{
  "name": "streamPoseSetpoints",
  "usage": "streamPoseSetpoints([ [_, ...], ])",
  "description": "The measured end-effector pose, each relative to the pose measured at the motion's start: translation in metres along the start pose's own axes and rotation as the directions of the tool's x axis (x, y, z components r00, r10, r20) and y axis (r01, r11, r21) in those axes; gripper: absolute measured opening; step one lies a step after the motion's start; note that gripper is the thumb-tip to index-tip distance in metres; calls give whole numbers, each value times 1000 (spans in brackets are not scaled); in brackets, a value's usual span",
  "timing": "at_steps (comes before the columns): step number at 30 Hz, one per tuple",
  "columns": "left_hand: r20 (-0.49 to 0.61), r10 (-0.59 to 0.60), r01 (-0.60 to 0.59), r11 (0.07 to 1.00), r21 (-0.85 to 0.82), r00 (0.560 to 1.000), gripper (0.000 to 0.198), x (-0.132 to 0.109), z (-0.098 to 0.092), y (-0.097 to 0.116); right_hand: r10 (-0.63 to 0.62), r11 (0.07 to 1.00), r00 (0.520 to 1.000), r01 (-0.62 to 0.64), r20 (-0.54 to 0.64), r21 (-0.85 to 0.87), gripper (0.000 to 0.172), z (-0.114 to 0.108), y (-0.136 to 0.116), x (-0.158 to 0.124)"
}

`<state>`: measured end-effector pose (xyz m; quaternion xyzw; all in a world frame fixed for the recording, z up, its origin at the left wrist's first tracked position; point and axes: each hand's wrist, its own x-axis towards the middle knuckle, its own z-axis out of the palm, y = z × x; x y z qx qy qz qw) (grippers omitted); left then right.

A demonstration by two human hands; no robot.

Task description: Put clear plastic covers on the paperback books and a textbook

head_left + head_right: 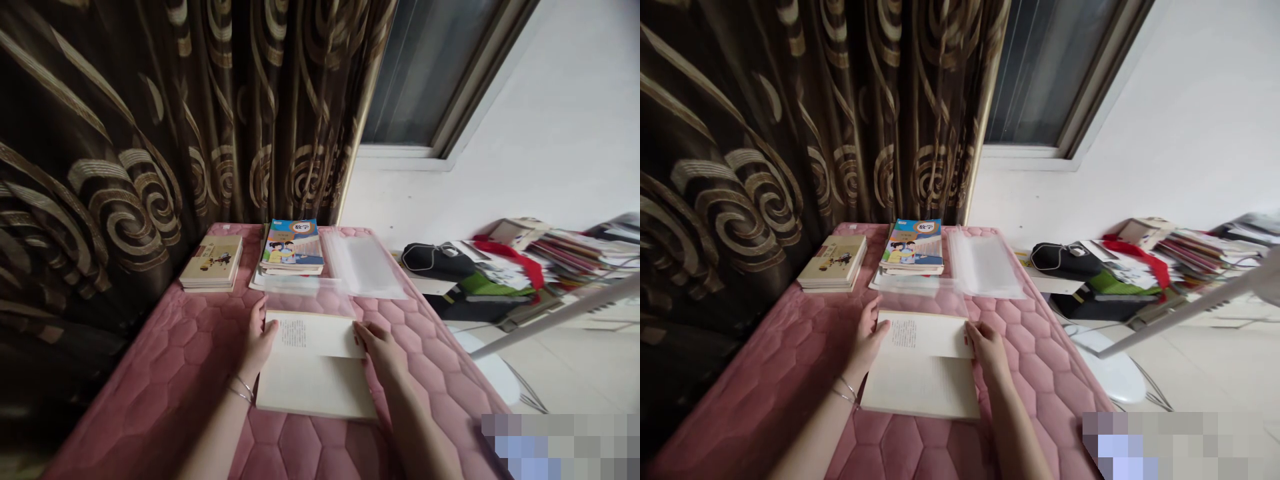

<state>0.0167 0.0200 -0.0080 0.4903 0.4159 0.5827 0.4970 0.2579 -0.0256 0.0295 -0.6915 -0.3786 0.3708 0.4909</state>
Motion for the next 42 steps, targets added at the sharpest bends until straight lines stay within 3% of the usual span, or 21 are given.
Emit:
streamPoseSetpoints([
  [5, -3, 8, -8, 999, 38, 1000, 60, -1, 0, 2, -32, 997, 999, 31, -21, -76, 36, -2, -1, 0],
  [11, -16, 35, -34, 998, 53, 999, 57, -1, -2, -1, -43, 999, 999, 43, -20, 25, 39, 2, 5, 0],
  [16, -16, 36, -35, 999, 40, 999, 58, 0, -3, -4, -43, 999, 999, 43, -24, 7, 41, 1, 3, 1],
  [26, 1, 45, -45, 998, 49, 999, 59, 0, -3, -5, 100, 995, 995, -99, -16, 23, 45, -2, -4, -5],
  [34, -16, 30, -29, 999, 31, 999, 64, -1, -1, -9, -13, 996, 998, 8, -58, -91, 42, -1, -8, -3],
  [42, -1, 1, -1, 999, 35, 1000, 59, -2, 2, -4, -46, 993, 993, 57, 107, -103, 37, -9, -3, 2],
])
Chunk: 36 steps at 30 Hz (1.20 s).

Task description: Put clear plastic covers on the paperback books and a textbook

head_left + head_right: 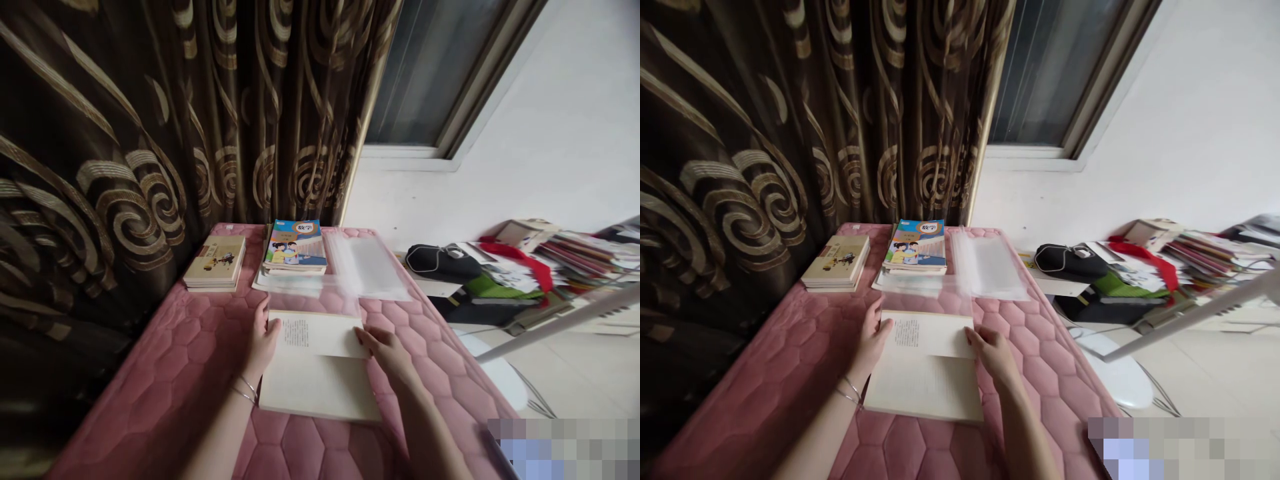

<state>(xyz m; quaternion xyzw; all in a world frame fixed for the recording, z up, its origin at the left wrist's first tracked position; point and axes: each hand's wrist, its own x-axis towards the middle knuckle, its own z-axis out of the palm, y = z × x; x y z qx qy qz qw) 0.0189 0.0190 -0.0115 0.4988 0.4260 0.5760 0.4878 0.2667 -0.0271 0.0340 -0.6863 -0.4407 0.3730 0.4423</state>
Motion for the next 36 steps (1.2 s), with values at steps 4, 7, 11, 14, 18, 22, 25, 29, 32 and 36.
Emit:
streamPoseSetpoints([
  [4, -35, -27, 28, 999, 40, 999, 57, 0, -1, 1, 30, 997, 999, -32, -30, -68, 38, 5, 1, 0],
  [7, -35, -29, 31, 997, 64, 999, 54, 0, -1, 3, -3, 999, 997, -1, -79, -46, 41, 10, 9, 4],
  [11, -65, -6, 11, 997, 73, 998, 51, 0, -1, 4, -21, 1000, 996, 19, -83, -23, 44, 14, 19, 8],
  [14, -67, -3, 5, 999, 36, 998, 54, 1, 0, 1, -10, 1000, 996, 7, -88, -27, 47, 14, 18, 8],
  [18, -90, -25, 19, 997, -70, 996, 57, 3, 1, -7, 2, 999, 998, -5, -67, -41, 45, 10, 4, 1],
  [22, -117, -58, 49, 996, -78, 991, 55, 5, 0, -12, -26, 997, 1000, 26, 6, -76, 43, 4, -6, -3],
  [25, -131, -69, 65, 997, -36, 989, 53, 6, -1, -12, -48, 995, 999, 48, 7, -87, 46, 4, -3, -1],
  [29, -148, -85, 85, 996, -6, 985, 49, 5, -1, -8, -100, 991, 994, 96, -41, -96, 50, 10, 9, 5],
  [32, -127, -87, 88, 996, 3, 988, 44, 2, 0, -2, -124, 989, 989, 117, -76, -96, 50, 15, 14, 6],
  [36, -125, -93, 93, 996, -4, 988, 42, -2, 3, 9, -134, 987, 984, 122, -117, -106, 48, 18, 18, 5],
])
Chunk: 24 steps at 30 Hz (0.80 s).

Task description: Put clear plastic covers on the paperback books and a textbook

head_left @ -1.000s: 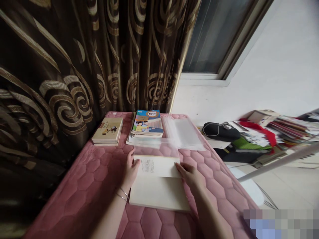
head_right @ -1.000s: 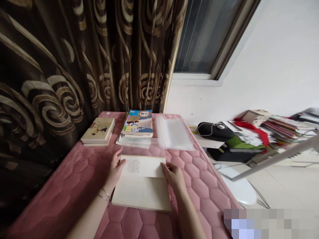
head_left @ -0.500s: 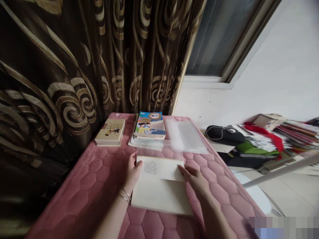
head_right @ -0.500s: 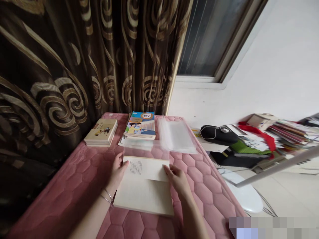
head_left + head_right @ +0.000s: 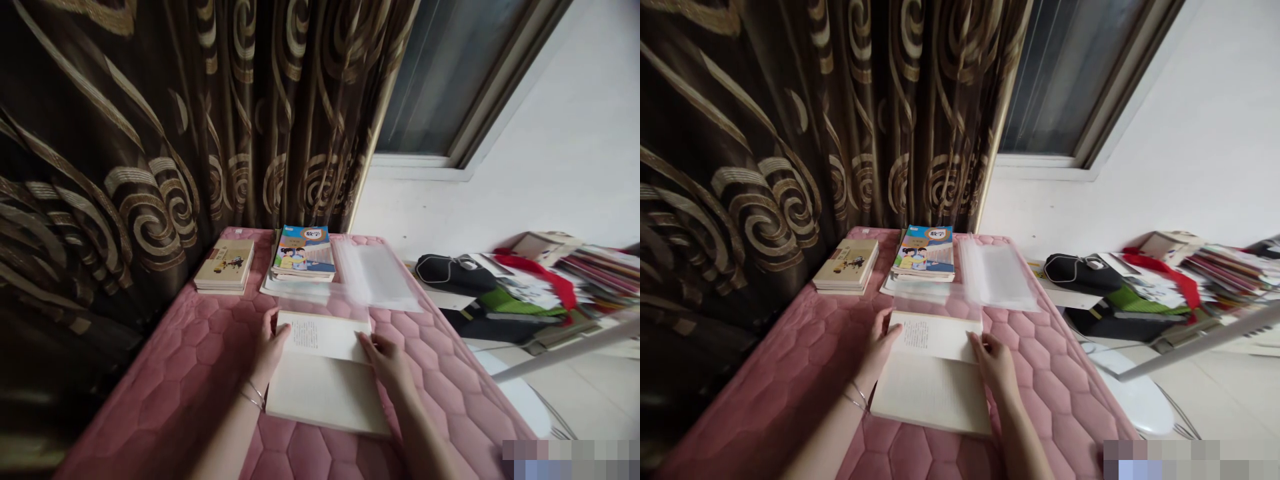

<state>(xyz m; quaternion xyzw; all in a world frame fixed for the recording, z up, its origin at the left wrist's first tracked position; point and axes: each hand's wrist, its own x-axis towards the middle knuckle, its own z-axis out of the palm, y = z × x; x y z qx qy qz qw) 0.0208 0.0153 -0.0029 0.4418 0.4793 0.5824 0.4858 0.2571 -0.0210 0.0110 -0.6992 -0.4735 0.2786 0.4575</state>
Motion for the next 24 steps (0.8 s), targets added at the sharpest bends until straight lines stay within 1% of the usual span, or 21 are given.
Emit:
streamPoseSetpoints([
  [2, -71, -18, 23, 998, 58, 997, 37, -2, 1, 4, -7, 1000, 1000, 7, -6, -6, 48, 1, 2, 0],
  [4, -161, -33, 62, 981, 183, 986, 27, -4, 1, 6, -5, 1000, 1000, 5, -14, -9, 48, 3, 3, 0],
  [5, -183, -35, 80, 966, 245, 983, 23, -4, 0, 7, 0, 1000, 1000, 0, -18, -10, 48, 3, 3, 0],
  [6, -184, -35, 89, 952, 292, 982, 21, -5, 0, 7, 7, 1000, 1000, -7, -23, -9, 49, 4, 3, 0],
  [8, -122, -41, 78, 943, 322, 992, 25, -6, 0, 8, 15, 1000, 999, -16, -35, -7, 50, 5, 3, -1],
  [10, -57, -30, 45, 955, 294, 998, 29, -6, 0, 7, 3, 1000, 999, -3, -46, -3, 51, 5, 4, -2],
  [12, -41, -6, 17, 963, 270, 999, 30, -6, 1, 5, -28, 1000, 998, 28, -61, -3, 51, 7, 6, -3],
  [15, -84, 16, 12, 948, 317, 996, 30, -5, 1, -1, -78, 997, 993, 75, -94, -33, 51, 10, 14, -2],
  [18, -117, 21, 25, 924, 382, 993, 29, -4, 2, -3, -103, 993, 988, 95, -113, -71, 53, 14, 21, -1],
  [21, -121, 24, 28, 911, 411, 992, 28, -4, 2, -4, -101, 991, 988, 89, -121, -96, 56, 16, 23, -1],
  [24, -135, 15, 42, 913, 407, 991, 29, -3, 2, -5, -80, 991, 989, 66, -125, -117, 57, 16, 21, -1],
])
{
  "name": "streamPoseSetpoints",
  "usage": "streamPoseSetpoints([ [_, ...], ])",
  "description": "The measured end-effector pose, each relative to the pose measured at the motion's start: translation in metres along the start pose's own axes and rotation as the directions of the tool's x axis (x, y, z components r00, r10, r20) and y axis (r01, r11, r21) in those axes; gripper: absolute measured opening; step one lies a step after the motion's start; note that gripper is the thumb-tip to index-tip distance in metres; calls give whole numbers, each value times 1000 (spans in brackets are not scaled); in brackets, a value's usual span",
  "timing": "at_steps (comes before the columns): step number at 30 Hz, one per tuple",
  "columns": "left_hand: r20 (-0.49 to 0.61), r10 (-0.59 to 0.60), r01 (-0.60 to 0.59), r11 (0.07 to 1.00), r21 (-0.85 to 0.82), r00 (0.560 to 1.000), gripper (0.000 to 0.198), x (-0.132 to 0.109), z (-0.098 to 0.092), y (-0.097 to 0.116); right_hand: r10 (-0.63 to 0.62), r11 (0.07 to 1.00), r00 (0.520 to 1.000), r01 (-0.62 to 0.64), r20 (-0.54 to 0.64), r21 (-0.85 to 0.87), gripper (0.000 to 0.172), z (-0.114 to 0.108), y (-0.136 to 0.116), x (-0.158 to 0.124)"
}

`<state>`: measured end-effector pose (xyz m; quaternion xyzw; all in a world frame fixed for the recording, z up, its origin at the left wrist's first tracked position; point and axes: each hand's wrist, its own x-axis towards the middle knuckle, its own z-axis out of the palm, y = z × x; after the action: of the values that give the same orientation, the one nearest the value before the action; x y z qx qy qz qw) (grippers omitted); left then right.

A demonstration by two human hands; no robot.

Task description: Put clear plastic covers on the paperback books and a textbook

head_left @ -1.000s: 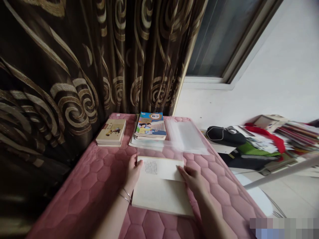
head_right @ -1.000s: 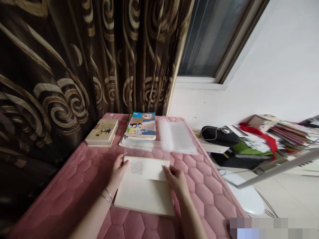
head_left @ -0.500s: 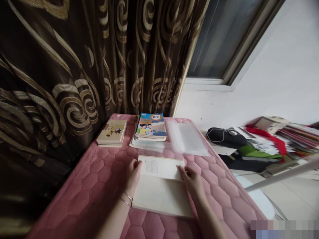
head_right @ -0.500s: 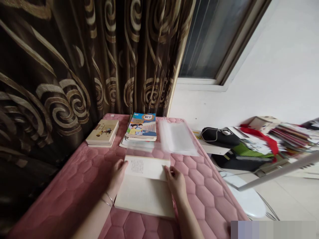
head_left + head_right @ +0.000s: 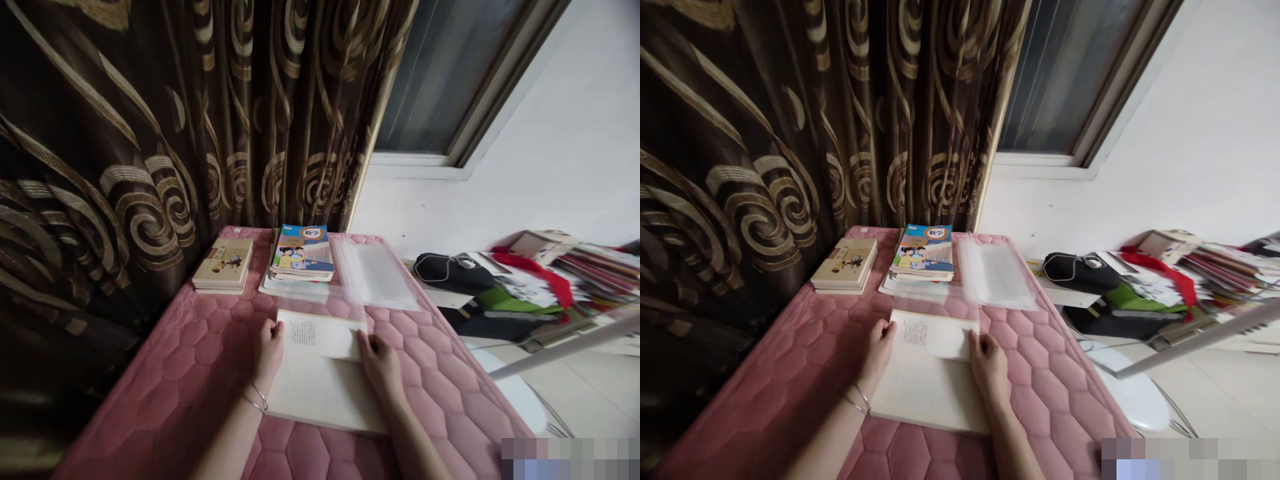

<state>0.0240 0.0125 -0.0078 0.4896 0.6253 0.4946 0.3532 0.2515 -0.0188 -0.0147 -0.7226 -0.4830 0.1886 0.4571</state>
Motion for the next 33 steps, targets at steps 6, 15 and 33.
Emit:
streamPoseSetpoints([
  [6, -8, -10, 10, 998, -68, 1000, 31, 3, 0, -7, 16, 1000, 1000, -16, -19, -2, 55, 0, -3, 0],
  [15, -47, 21, -24, 998, -62, 999, 31, 2, -1, -5, 42, 995, 998, -38, -43, 89, 52, -4, -11, -1],
  [33, 27, -21, 26, 977, -211, 999, 31, -2, -3, 2, 41, 994, 998, -45, 51, 98, 50, -10, -16, 1],
])
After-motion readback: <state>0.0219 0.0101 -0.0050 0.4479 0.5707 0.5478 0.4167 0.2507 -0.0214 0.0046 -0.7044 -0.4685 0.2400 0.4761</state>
